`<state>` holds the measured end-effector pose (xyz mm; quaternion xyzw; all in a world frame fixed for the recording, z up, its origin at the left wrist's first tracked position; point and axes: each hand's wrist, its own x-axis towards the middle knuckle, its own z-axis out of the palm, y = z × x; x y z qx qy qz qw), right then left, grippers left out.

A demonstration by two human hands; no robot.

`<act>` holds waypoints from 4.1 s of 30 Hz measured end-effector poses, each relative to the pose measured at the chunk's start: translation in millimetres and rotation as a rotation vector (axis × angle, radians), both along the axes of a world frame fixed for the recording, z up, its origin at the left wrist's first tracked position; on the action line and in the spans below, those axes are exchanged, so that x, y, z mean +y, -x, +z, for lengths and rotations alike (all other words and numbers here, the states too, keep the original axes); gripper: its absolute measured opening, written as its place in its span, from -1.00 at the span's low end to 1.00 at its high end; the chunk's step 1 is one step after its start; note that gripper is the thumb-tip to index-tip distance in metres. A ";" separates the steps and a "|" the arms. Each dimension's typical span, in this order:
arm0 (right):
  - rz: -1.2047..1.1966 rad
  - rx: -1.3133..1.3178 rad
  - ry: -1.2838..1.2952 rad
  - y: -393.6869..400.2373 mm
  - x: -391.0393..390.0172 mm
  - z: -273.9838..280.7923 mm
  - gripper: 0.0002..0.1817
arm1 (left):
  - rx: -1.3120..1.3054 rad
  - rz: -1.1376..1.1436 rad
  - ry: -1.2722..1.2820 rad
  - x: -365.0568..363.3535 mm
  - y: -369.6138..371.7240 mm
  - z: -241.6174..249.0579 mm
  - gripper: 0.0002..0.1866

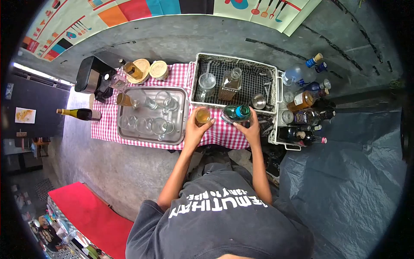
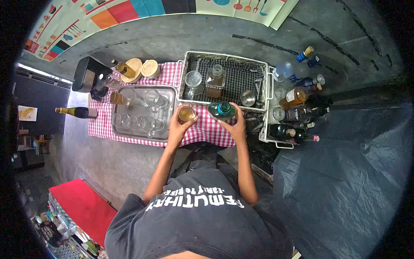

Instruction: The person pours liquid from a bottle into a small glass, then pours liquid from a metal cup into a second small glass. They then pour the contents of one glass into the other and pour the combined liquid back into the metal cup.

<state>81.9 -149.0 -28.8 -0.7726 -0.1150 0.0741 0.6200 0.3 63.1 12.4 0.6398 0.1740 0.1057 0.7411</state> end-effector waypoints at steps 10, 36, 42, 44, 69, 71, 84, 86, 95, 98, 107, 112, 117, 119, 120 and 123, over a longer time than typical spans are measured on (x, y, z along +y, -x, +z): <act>-0.317 -0.211 -0.074 32.2 -11.8 10.1 -0.37 | 0.008 -0.114 -0.108 -13.0 -4.3 -1.2 -0.49; -0.114 -0.323 0.260 89.4 81.3 34.1 -0.39 | -0.041 -0.434 0.000 -0.2 25.7 -28.9 -0.19; -0.174 -0.348 0.264 92.8 91.5 29.1 -0.38 | -0.056 -0.515 -0.103 15.5 24.1 -19.8 -0.13; -0.211 -0.328 0.238 95.5 96.4 26.5 -0.38 | -0.079 -0.499 -0.196 27.5 24.5 -16.4 -0.11; -0.402 -0.232 0.225 125.1 107.4 28.2 -0.37 | -0.163 -0.521 -0.894 78.6 -22.0 -100.5 0.09; -0.419 -0.246 0.207 128.6 106.8 29.3 -0.37 | -0.192 -0.511 -0.894 77.6 -24.8 -106.6 0.06; -0.470 -0.272 0.256 145.4 101.9 38.7 -0.40 | -0.114 -0.566 -0.511 75.3 -13.5 -53.5 -0.02; -0.497 -0.266 0.203 144.3 104.3 41.1 -0.39 | -0.182 -0.526 -0.530 77.8 -8.3 -50.2 -0.04; -0.441 -0.258 0.160 154.0 115.3 72.3 -0.40 | -0.233 -0.625 -0.393 89.9 11.9 -21.7 -0.09; -0.420 -0.201 0.022 157.6 114.6 64.4 -0.39 | -0.261 -0.647 -0.324 92.8 19.4 -20.9 -0.08; -0.436 -0.228 0.050 161.0 113.7 73.0 -0.40 | -0.302 -0.720 -0.220 84.6 23.0 -35.2 0.02; -0.447 -0.232 0.065 160.6 112.6 77.2 -0.40 | -0.318 -0.783 -0.245 81.8 24.6 -34.0 0.00; -0.437 -0.237 0.114 161.2 116.9 73.5 -0.38 | -0.288 -0.843 -0.121 78.4 29.5 -29.3 -0.01; -0.418 -0.246 0.135 161.9 118.9 75.9 -0.38 | -0.335 -0.833 -0.174 76.2 29.7 -33.5 -0.02; -0.424 -0.245 0.139 162.2 119.9 76.0 -0.38 | -0.380 -0.816 -0.228 75.0 29.9 -32.4 -0.02; -0.436 -0.241 0.130 162.8 123.6 74.8 -0.37 | -0.353 -0.845 -0.227 72.9 28.3 -29.0 0.00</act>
